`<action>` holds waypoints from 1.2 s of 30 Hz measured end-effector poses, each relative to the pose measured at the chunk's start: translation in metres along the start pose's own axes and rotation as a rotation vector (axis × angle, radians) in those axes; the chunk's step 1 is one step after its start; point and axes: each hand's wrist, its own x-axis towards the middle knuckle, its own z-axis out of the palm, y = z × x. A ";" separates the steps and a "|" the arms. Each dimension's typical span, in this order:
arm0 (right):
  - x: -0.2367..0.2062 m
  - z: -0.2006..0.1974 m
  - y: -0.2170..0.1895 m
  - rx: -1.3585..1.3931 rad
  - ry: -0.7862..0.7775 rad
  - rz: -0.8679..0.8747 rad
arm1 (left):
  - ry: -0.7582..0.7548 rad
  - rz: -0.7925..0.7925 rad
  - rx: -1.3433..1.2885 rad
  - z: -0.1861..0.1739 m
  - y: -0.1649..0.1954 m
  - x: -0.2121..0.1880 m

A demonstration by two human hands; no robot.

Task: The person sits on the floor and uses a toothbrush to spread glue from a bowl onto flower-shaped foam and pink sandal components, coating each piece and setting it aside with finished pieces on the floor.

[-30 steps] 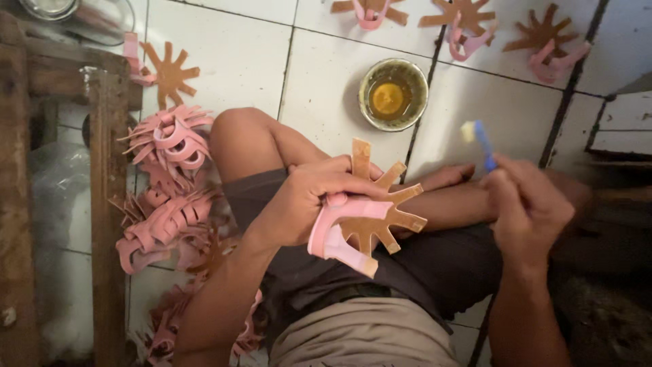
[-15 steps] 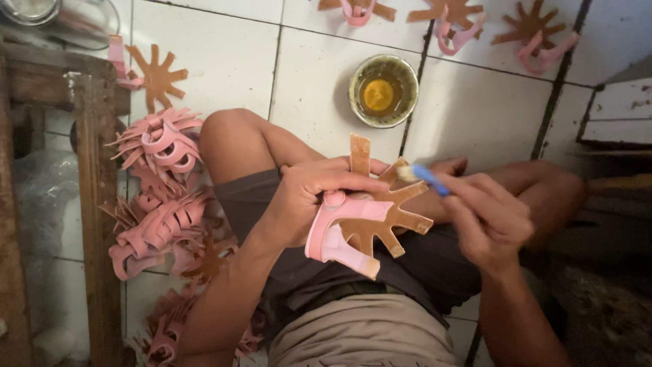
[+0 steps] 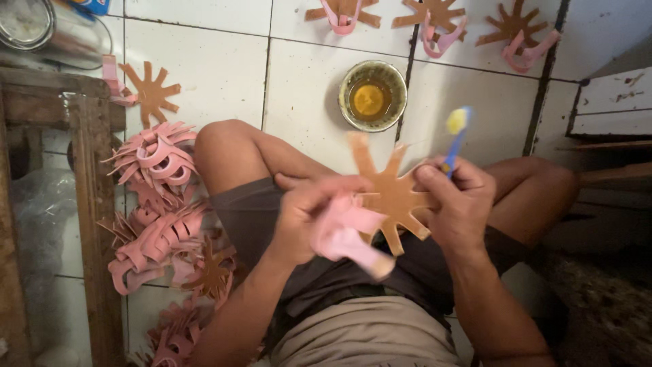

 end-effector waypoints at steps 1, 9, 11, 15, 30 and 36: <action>0.000 -0.002 -0.001 -0.015 0.040 0.005 | 0.098 -0.041 -0.326 0.000 -0.003 -0.002; -0.007 -0.001 -0.001 -0.294 -0.253 -0.135 | -0.107 -0.248 -0.247 -0.011 -0.029 -0.002; -0.008 -0.002 -0.011 -0.380 -0.339 -0.206 | -0.179 -0.120 0.062 -0.013 -0.027 -0.002; -0.005 -0.009 -0.041 -0.603 -0.462 -0.537 | -0.121 -0.031 0.273 -0.016 -0.009 -0.002; -0.004 -0.025 -0.050 -0.736 -0.286 -0.585 | 0.007 -0.234 0.070 -0.003 0.013 -0.003; -0.003 -0.006 -0.058 -0.779 -0.447 -0.672 | -0.068 -0.217 0.066 -0.001 0.022 -0.002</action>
